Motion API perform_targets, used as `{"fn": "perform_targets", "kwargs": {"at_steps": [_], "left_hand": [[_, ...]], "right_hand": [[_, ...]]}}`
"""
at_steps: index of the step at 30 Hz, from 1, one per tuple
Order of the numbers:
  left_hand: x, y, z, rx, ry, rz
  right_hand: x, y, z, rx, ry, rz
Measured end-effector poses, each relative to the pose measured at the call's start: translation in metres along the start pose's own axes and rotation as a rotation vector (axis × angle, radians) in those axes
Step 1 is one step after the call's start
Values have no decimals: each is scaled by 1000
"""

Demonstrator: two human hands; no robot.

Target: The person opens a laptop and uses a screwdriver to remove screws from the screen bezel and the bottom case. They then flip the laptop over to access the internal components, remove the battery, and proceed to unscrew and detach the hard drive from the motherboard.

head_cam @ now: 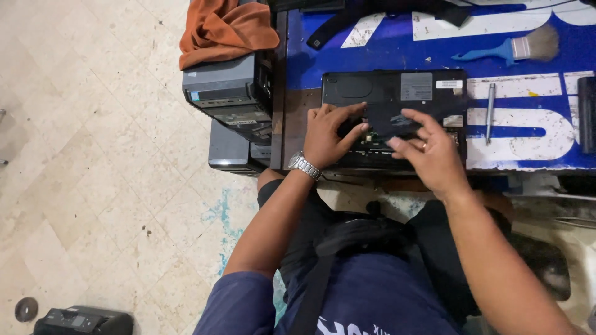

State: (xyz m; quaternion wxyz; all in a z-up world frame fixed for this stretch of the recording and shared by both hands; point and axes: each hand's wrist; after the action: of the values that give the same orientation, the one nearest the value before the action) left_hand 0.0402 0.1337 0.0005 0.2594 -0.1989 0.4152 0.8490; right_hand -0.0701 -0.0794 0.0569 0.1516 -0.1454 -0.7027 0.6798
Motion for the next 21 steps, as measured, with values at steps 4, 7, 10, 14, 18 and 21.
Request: {"fn": "perform_targets", "kwargs": {"at_steps": [4, 7, 10, 14, 18, 21], "left_hand": [[0, 2, 4, 54, -10, 46], [-1, 2, 5, 75, -22, 51], [-5, 4, 7, 46, -83, 50], [-6, 2, 5, 16, -134, 89], [-3, 0, -1, -155, -118, -11], [-4, 0, 0, -155, -130, 11]], "right_hand": [[0, 10, -5, 161, -160, -28], [3, -4, -7, 388, -186, 39], [-3, 3, -1, 685, -167, 218], [-10, 7, 14, 1033, -123, 544], [-23, 13, 48, 1184, -5, 732], [-37, 16, 85, 1060, -40, 635]]}}
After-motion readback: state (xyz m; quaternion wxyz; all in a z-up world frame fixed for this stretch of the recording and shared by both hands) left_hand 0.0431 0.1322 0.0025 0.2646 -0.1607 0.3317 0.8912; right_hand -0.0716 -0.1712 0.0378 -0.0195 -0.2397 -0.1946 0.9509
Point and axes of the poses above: each hand's wrist, its own x-axis away from the middle knuckle, its own z-axis out of the back of the hand, y = z × x, and after that the axes turned 15 degrees about y, right-handed
